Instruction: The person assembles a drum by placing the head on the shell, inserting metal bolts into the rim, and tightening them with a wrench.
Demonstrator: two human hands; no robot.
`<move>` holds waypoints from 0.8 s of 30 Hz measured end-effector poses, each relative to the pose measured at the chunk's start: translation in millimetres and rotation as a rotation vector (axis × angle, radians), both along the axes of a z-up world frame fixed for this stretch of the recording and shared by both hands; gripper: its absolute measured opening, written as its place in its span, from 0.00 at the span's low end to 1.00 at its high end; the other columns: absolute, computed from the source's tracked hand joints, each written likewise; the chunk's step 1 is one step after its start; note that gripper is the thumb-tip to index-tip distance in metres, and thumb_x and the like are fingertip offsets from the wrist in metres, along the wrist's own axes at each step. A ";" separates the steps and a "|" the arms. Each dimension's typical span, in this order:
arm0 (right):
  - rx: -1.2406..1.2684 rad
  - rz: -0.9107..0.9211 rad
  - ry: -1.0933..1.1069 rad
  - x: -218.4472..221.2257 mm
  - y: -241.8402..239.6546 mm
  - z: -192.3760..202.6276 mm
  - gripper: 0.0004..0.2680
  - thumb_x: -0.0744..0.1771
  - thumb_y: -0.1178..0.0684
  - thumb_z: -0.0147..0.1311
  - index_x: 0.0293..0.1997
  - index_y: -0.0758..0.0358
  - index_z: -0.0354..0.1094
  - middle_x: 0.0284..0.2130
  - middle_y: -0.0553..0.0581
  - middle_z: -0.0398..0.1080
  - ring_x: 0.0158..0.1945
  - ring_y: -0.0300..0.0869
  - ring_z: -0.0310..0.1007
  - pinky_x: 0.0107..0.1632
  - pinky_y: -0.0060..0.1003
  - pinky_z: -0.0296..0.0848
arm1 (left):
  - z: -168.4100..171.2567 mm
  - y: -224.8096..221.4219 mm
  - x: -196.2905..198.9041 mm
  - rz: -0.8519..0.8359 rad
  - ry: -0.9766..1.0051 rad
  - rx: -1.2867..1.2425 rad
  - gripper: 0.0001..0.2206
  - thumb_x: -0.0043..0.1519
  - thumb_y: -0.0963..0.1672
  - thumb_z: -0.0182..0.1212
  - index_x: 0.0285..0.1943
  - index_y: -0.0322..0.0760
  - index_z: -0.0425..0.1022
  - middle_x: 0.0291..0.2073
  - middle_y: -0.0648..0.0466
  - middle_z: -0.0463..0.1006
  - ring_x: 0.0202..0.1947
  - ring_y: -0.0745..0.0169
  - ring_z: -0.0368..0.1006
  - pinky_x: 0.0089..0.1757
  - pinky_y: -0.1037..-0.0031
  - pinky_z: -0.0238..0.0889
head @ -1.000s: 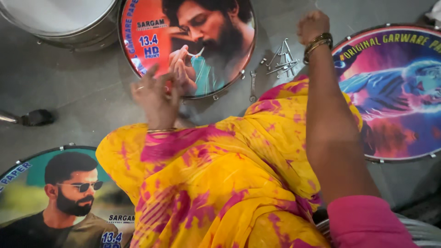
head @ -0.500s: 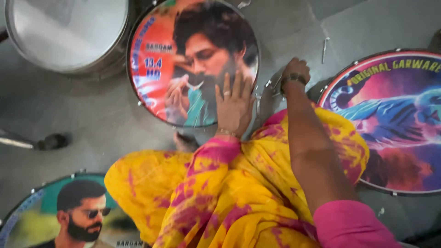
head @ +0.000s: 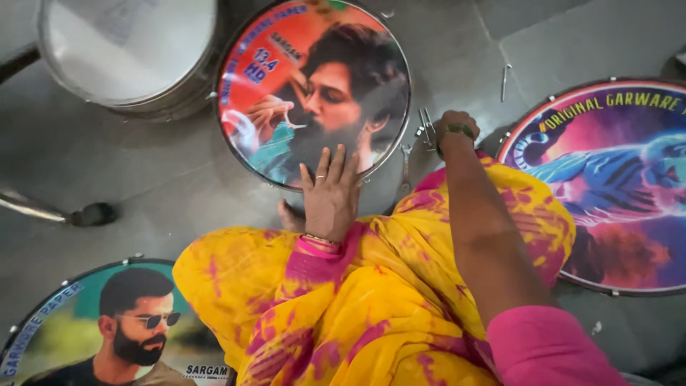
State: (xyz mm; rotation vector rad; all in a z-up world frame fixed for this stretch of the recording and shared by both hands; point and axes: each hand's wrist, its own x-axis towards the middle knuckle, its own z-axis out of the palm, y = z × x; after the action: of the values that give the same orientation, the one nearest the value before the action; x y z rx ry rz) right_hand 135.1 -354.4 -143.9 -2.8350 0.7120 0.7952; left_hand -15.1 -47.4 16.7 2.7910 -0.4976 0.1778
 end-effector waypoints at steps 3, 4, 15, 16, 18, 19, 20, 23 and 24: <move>-0.036 0.018 0.012 -2.9 11.9 0.6 0.13 0.69 0.48 0.52 0.57 0.59 0.72 0.58 0.65 0.69 0.60 0.59 0.69 0.56 0.52 0.72 | 5.8 -1.0 2.0 0.046 -0.008 -0.043 0.30 0.58 0.50 0.65 0.70 0.38 0.66 0.68 0.42 0.65 0.69 0.37 0.58 0.62 0.34 0.42; -0.029 0.054 0.024 -8.6 15.0 -2.4 0.13 0.69 0.48 0.52 0.57 0.58 0.73 0.58 0.64 0.70 0.61 0.58 0.70 0.57 0.51 0.72 | 4.0 -4.3 -0.4 0.049 -0.014 -0.058 0.32 0.57 0.50 0.66 0.72 0.38 0.66 0.68 0.43 0.65 0.69 0.37 0.58 0.63 0.35 0.42; -0.118 0.296 -0.081 -35.7 48.8 7.7 0.11 0.67 0.46 0.55 0.54 0.51 0.74 0.56 0.60 0.69 0.60 0.54 0.69 0.56 0.50 0.71 | -36.7 -17.1 11.3 -0.036 -0.108 -0.034 0.22 0.64 0.50 0.60 0.70 0.54 0.70 0.71 0.49 0.65 0.72 0.42 0.57 0.64 0.39 0.48; -0.095 0.276 -0.143 -34.0 49.1 9.7 0.11 0.67 0.47 0.55 0.54 0.53 0.74 0.54 0.61 0.70 0.58 0.55 0.70 0.54 0.50 0.72 | -37.1 -14.3 12.4 -0.046 -0.117 -0.033 0.22 0.65 0.50 0.60 0.70 0.54 0.70 0.71 0.49 0.65 0.72 0.43 0.57 0.64 0.39 0.49; -0.053 0.227 -0.268 -30.4 45.8 12.2 0.12 0.65 0.50 0.57 0.53 0.57 0.73 0.50 0.64 0.73 0.54 0.57 0.73 0.51 0.51 0.74 | -35.5 -10.6 13.9 -0.059 -0.124 -0.037 0.22 0.65 0.50 0.59 0.71 0.55 0.70 0.71 0.49 0.65 0.72 0.43 0.58 0.64 0.39 0.50; 0.007 0.169 -0.308 -27.5 43.3 12.2 0.11 0.66 0.50 0.57 0.51 0.57 0.73 0.48 0.65 0.73 0.53 0.59 0.74 0.51 0.52 0.73 | -34.1 -8.9 14.9 -0.063 -0.122 -0.043 0.23 0.65 0.50 0.59 0.71 0.55 0.70 0.71 0.49 0.66 0.72 0.44 0.58 0.64 0.39 0.50; 0.066 0.111 -0.346 -24.8 40.7 11.1 0.10 0.66 0.51 0.57 0.50 0.58 0.72 0.46 0.67 0.74 0.51 0.60 0.74 0.51 0.53 0.73 | -33.0 -8.1 15.6 -0.066 -0.118 -0.049 0.23 0.65 0.50 0.59 0.71 0.55 0.70 0.71 0.50 0.66 0.72 0.44 0.59 0.64 0.40 0.51; 0.192 0.014 -0.455 -18.4 36.0 6.5 0.08 0.66 0.52 0.58 0.47 0.61 0.73 0.42 0.70 0.74 0.48 0.63 0.74 0.51 0.54 0.73 | -31.3 -5.6 14.9 -0.080 -0.118 -0.057 0.22 0.65 0.50 0.59 0.71 0.55 0.70 0.71 0.49 0.66 0.71 0.44 0.59 0.64 0.40 0.50; 0.224 -0.006 -0.492 -15.3 34.7 6.7 0.07 0.66 0.52 0.59 0.45 0.62 0.73 0.41 0.70 0.74 0.47 0.63 0.74 0.51 0.54 0.73 | -30.8 -4.9 14.9 -0.080 -0.120 -0.060 0.22 0.65 0.50 0.59 0.70 0.55 0.70 0.71 0.49 0.66 0.71 0.44 0.59 0.64 0.40 0.50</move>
State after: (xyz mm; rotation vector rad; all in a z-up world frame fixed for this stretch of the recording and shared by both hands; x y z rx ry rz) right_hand 119.8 -319.7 -137.2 -2.6540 0.5161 0.1425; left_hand -0.1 -52.3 -14.1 2.7083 -0.6204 0.3383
